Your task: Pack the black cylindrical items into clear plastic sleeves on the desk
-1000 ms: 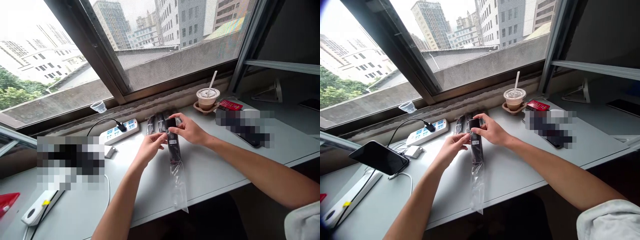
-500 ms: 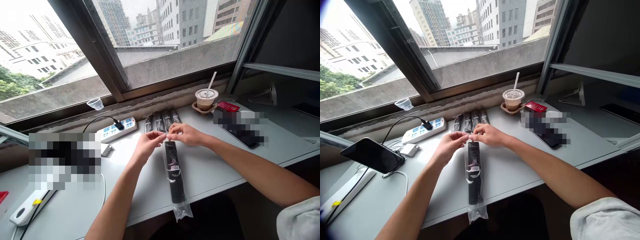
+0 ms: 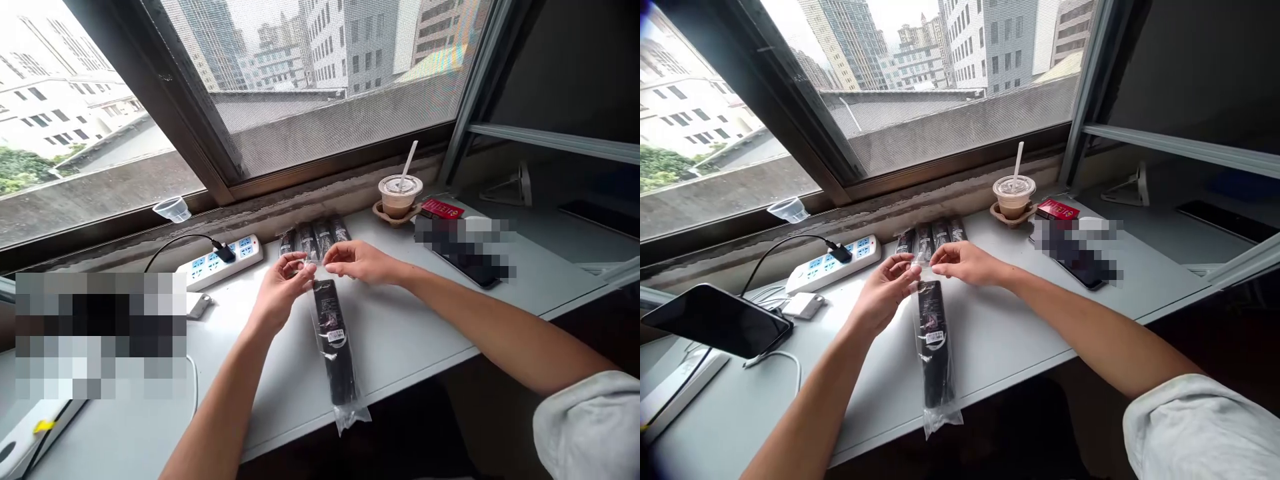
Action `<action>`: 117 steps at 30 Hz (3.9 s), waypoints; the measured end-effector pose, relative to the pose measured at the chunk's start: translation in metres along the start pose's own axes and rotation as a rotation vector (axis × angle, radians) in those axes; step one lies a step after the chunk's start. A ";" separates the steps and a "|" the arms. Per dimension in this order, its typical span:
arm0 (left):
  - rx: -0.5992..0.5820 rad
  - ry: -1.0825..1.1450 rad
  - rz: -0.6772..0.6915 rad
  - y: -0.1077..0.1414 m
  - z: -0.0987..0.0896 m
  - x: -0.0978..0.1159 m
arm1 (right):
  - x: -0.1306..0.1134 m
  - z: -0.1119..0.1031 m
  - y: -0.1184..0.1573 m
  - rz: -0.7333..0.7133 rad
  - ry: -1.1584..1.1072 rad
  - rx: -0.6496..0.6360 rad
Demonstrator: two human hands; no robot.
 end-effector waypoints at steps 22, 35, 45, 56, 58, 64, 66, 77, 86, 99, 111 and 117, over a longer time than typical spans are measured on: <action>-0.081 -0.041 0.071 -0.001 0.000 0.003 | 0.010 -0.003 0.003 0.131 -0.328 -0.039; -0.159 -0.117 0.152 0.003 0.016 0.006 | 0.000 0.000 0.002 0.034 -0.306 -0.003; -0.219 -0.154 -0.032 0.005 0.022 -0.006 | 0.002 -0.003 0.000 -0.007 -0.275 0.010; -0.211 -0.202 -0.050 0.003 0.027 -0.015 | 0.006 0.001 0.002 0.119 -0.251 0.001; -0.188 -0.192 -0.030 0.002 0.028 -0.015 | 0.009 0.002 0.003 0.179 -0.260 -0.003; -0.161 -0.250 0.002 0.001 0.029 -0.014 | 0.016 0.008 0.005 0.308 -0.326 -0.111; -0.160 -0.300 -0.007 0.001 0.029 -0.015 | 0.016 0.003 0.005 0.316 -0.291 -0.097; -0.032 -0.571 0.059 0.000 0.010 -0.007 | 0.022 -0.115 0.012 0.285 0.193 0.654; -0.017 -0.612 0.096 0.003 0.011 -0.002 | 0.005 -0.098 0.001 0.275 0.802 0.496; -0.036 -0.713 0.131 0.003 0.013 0.002 | 0.002 -0.079 0.024 0.315 0.890 0.030; -0.039 -0.781 0.205 0.003 0.015 0.004 | 0.015 -0.065 -0.010 0.179 0.942 0.051; -0.047 -0.801 0.187 0.002 0.013 0.001 | 0.019 -0.063 -0.012 0.097 0.932 0.101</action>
Point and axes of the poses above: each hand's wrist, its own y-axis away from the middle knuckle, its own z-axis out of the palm, x = y × z, the point moved 7 cm from there along -y, towards the middle knuckle, and after that the axes turned 7 degrees about -x, right-handed, at the moved point
